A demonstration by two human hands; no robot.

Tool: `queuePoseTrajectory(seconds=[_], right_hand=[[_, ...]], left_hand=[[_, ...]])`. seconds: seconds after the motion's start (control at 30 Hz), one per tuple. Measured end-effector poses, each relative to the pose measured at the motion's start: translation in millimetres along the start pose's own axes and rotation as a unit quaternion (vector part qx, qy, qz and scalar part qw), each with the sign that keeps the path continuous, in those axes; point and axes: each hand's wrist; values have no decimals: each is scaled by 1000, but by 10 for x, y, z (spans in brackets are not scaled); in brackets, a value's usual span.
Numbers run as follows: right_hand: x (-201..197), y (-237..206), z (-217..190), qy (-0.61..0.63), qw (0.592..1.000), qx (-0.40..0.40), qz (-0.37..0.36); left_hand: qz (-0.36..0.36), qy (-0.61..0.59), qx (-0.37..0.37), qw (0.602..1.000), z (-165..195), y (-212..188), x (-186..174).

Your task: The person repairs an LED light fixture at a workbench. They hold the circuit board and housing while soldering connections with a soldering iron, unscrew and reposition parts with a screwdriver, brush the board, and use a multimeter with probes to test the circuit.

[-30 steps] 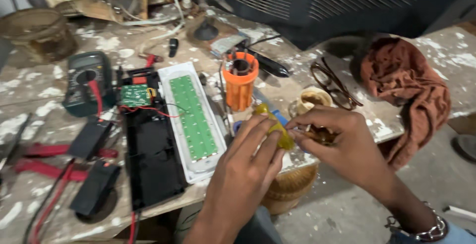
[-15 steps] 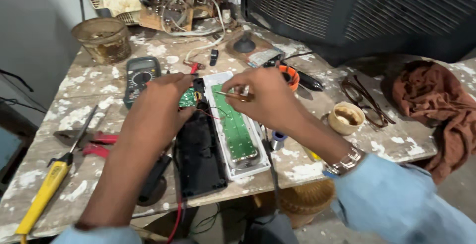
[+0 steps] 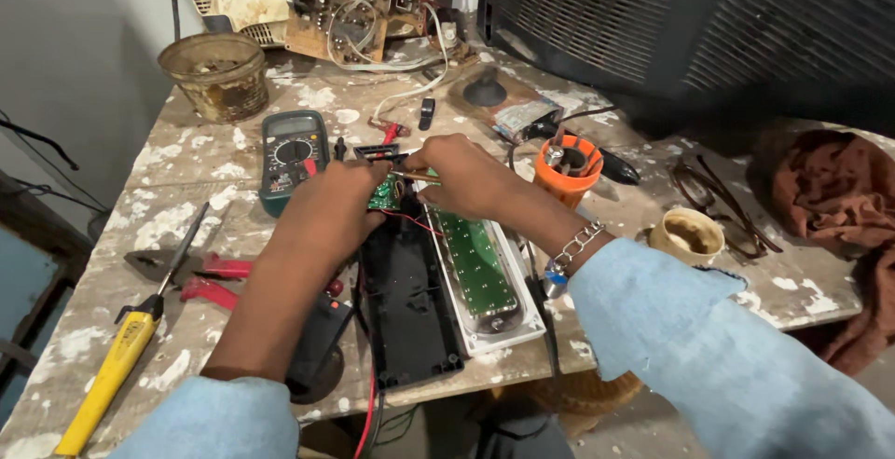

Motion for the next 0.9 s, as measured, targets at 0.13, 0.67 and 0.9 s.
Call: queuePoseTrajectory(seconds=[0.13, 0.67, 0.9], right_hand=[[-44, 74, 27, -44, 998, -52, 4], [-261, 233, -4, -11, 995, -7, -96], [-244, 235, -102, -32, 994, 45, -90]], left_hand=[[12, -29, 8, 999, -10, 17, -6], [23, -113, -23, 993, -84, 19, -41], [31, -103, -4, 994, -115, 33, 25]])
Point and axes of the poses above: each hand's wrist, its own y-axis towards the middle knuckle, its own x-axis out of the palm, z = x × y, and after that the axes turned 2 degrees about -z, right-handed
